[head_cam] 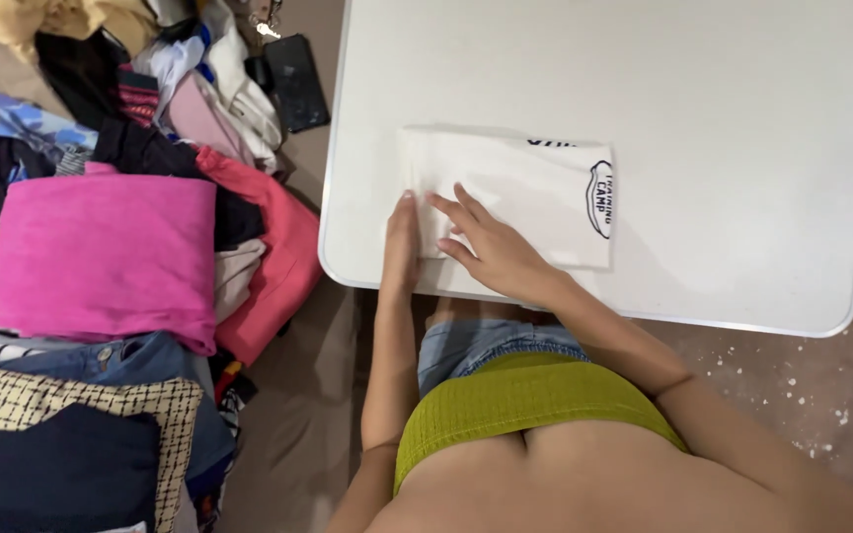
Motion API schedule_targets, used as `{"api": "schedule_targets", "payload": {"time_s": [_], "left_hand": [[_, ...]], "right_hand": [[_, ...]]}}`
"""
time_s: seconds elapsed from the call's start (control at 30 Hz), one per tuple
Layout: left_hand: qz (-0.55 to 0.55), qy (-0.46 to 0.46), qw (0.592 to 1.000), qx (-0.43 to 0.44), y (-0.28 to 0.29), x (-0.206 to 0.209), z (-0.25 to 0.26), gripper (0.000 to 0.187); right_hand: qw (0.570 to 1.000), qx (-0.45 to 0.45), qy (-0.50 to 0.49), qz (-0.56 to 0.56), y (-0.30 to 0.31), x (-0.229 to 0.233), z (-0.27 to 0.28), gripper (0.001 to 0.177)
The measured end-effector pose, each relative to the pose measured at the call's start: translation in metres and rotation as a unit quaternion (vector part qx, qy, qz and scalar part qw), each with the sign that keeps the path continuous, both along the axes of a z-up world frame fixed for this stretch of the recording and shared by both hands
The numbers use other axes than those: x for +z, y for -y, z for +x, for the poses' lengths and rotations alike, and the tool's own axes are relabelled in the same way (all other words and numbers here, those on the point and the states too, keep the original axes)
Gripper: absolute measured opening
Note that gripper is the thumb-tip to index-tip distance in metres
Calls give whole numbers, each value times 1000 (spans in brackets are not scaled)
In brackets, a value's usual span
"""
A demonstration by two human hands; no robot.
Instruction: The person is folding various items of clothing including t-shirts and a polo shirt on a white table.
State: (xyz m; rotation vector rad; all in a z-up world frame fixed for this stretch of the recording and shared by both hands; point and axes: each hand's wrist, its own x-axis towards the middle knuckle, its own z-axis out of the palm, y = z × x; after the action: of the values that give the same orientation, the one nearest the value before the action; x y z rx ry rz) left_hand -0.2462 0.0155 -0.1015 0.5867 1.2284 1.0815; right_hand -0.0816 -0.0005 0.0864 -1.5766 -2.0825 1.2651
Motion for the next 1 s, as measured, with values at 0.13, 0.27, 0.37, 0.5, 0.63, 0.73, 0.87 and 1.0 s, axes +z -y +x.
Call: {"api": "schedule_targets", "payload": {"time_s": [0.13, 0.27, 0.37, 0.5, 0.63, 0.73, 0.87, 1.0], "left_hand": [[73, -117, 988, -66, -6, 57, 9, 42], [131, -100, 985, -48, -11, 70, 2, 36], [181, -157, 968, -74, -12, 86, -5, 35], [118, -495, 858, -73, -11, 135, 15, 66], [290, -485, 816, -121, -11, 98, 58, 61], [363, -575, 718, -147, -15, 96, 90, 55], [313, -631, 691, -164, -21, 62, 91, 51], [289, -649, 689, -143, -22, 74, 80, 52]], "right_hand": [[1000, 22, 10, 18, 10, -26, 19, 55], [996, -62, -55, 28, 14, -11, 44, 49], [989, -132, -26, 61, 16, -13, 60, 43], [971, -167, 29, 170, 10, -23, 73, 36], [946, -180, 28, 269, -1, -40, 67, 34], [933, -180, 41, 308, -15, -84, 58, 48], [943, -128, 170, 256, -26, -103, 63, 49], [935, -197, 231, 184, -21, -108, 94, 55]]}}
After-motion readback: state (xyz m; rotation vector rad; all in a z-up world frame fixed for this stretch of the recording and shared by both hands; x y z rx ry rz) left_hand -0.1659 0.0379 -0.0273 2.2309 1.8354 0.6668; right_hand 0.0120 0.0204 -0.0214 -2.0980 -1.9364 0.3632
